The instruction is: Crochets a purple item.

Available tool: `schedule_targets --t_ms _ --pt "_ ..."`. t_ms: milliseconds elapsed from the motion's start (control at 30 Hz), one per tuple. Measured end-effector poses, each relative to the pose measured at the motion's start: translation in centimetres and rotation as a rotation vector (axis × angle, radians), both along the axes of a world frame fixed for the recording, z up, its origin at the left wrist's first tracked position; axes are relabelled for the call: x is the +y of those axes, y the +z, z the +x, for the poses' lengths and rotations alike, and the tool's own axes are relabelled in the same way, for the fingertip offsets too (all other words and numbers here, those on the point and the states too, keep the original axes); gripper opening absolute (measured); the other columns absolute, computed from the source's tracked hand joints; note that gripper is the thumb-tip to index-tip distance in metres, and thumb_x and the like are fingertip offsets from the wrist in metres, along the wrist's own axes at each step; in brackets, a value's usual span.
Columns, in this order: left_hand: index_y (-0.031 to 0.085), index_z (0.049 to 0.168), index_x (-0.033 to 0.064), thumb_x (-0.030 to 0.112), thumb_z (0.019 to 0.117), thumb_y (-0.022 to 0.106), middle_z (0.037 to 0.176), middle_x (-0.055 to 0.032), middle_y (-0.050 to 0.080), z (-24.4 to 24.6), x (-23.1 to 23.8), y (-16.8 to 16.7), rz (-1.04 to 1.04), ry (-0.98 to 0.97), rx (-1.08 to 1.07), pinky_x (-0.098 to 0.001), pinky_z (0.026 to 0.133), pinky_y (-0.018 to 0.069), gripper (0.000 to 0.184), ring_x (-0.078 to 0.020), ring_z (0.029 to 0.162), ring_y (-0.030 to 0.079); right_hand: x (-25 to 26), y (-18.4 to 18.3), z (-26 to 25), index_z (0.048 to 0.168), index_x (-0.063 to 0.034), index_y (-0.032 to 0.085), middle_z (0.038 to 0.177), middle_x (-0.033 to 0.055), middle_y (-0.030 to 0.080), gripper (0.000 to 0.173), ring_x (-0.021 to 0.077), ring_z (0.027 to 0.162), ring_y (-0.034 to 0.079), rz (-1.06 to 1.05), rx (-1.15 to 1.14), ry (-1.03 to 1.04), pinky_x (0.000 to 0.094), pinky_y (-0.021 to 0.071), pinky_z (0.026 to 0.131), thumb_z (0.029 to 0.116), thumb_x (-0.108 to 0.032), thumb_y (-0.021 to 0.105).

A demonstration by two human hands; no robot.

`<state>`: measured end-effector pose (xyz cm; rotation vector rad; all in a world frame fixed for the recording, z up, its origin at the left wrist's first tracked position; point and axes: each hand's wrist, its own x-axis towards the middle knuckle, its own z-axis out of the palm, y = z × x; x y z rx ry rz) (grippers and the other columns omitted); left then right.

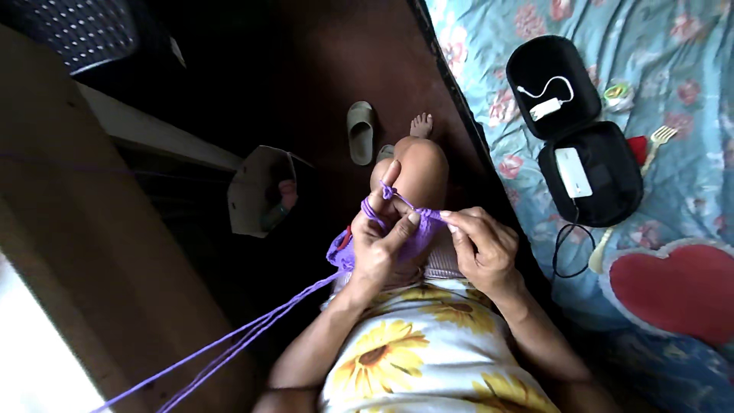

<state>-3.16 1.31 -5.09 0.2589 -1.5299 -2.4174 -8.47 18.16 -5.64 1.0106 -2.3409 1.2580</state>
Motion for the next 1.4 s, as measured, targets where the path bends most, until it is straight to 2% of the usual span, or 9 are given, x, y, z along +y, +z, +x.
schedule_targets --t_ms 200,500,733,900,1000,1100,1200,1300,1400 --pt "0.049 0.148 0.0038 -0.006 0.0910 0.056 0.083 0.0012 0.070 -0.4 -1.2 0.4 0.085 -0.095 -0.085 -0.0209 0.066 0.0556 0.058 -0.0041 0.068 0.063 0.7 -0.2 -0.6 0.104 -0.0026 0.076 0.082 0.0126 0.066 0.017 0.0169 0.074 0.065 0.078 0.152 0.015 0.0240 0.0532 0.065 0.0960 -0.001 0.062" --pt "0.063 0.134 0.0064 -0.003 0.0884 0.056 0.082 0.0016 0.071 -0.8 -2.2 -0.1 0.415 -0.222 -0.167 -0.0215 0.070 0.0573 0.047 -0.0041 0.071 0.066 1.8 -0.4 -0.9 0.107 -0.0037 0.077 0.085 0.0097 0.066 0.018 0.0081 0.077 0.063 -0.039 -0.090 0.117 0.0181 0.0524 0.070 0.0977 -0.004 0.061" --pt "0.050 0.146 0.0011 -0.008 0.0911 0.060 0.089 0.0013 0.070 -0.3 0.1 0.2 -0.119 -0.172 0.056 -0.0208 0.069 0.0565 0.057 -0.0038 0.073 0.064 1.7 0.8 -0.4 0.116 -0.0070 0.075 0.103 -0.0021 0.073 0.022 0.0008 0.087 0.067 -0.351 -0.694 0.220 0.0186 0.0587 0.078 0.0959 -0.005 0.066" --pt "0.054 0.144 0.0041 -0.007 0.0933 0.058 0.099 0.0003 0.071 -0.4 1.4 -0.8 -0.189 -0.129 0.142 -0.0218 0.076 0.0568 0.052 -0.0030 0.082 0.066 0.4 0.8 -0.2 0.119 -0.0127 0.076 0.091 -0.0040 0.072 0.032 -0.0069 0.059 0.047 -0.652 -1.150 0.273 0.0114 0.0385 0.052 0.0933 -0.003 0.060" --pt "0.065 0.131 0.0034 -0.006 0.0918 0.062 0.093 -0.0012 0.074 -0.5 0.0 -0.9 0.023 -0.224 0.027 -0.0241 0.074 0.0578 0.041 -0.0058 0.079 0.068 0.5 0.5 -0.5 0.113 -0.0140 0.078 0.082 -0.0061 0.070 0.026 -0.0079 0.056 0.044 -0.677 -1.182 0.311 0.0104 0.0360 0.051 0.0945 -0.005 0.062" --pt "0.077 0.092 0.0170 0.020 0.0915 0.073 0.087 0.0042 0.072 -0.4 -2.8 -1.9 0.207 -0.354 -0.037 -0.0217 0.070 0.0560 0.005 -0.0033 0.076 0.067 1.1 0.5 -0.9 0.113 -0.0137 0.078 0.082 -0.0062 0.070 0.025 -0.0074 0.055 0.045 -0.674 -1.157 0.303 0.0103 0.0366 0.050 0.0952 -0.005 0.063" --pt "0.073 0.075 0.0249 0.040 0.0932 0.069 0.086 0.0089 0.073 0.1 -5.9 -3.2 0.205 -0.479 0.073 -0.0238 0.074 0.0566 0.024 -0.0041 0.081 0.069 1.5 0.2 -1.1 0.113 -0.0126 0.078 0.083 -0.0059 0.071 0.024 -0.0077 0.054 0.045 -0.666 -1.154 0.303 0.0102 0.0365 0.049 0.0949 -0.005 0.064" --pt "0.076 0.084 0.0217 0.041 0.0948 0.067 0.100 0.0045 0.074 0.2 -6.7 -3.1 0.260 -0.479 0.163 -0.0318 0.087 0.0573 0.024 -0.0107 0.093 0.070 1.4 0.1 -0.9 0.113 -0.0122 0.078 0.085 -0.0062 0.071 0.023 -0.0074 0.055 0.045 -0.659 -1.164 0.324 0.0103 0.0370 0.050 0.0952 -0.006 0.064" --pt "0.069 0.131 0.0149 0.034 0.0912 0.073 0.132 -0.0067 0.067 -0.2 -5.4 -2.1 0.263 -0.457 0.100 -0.0370 0.097 0.0559 0.044 -0.0209 0.114 0.067 1.2 0.2 -0.9 0.114 -0.0088 0.076 0.092 -0.0051 0.072 0.024 -0.0062 0.059 0.051 -0.628 -1.112 0.336 0.0107 0.0425 0.053 0.0960 -0.002 0.061"
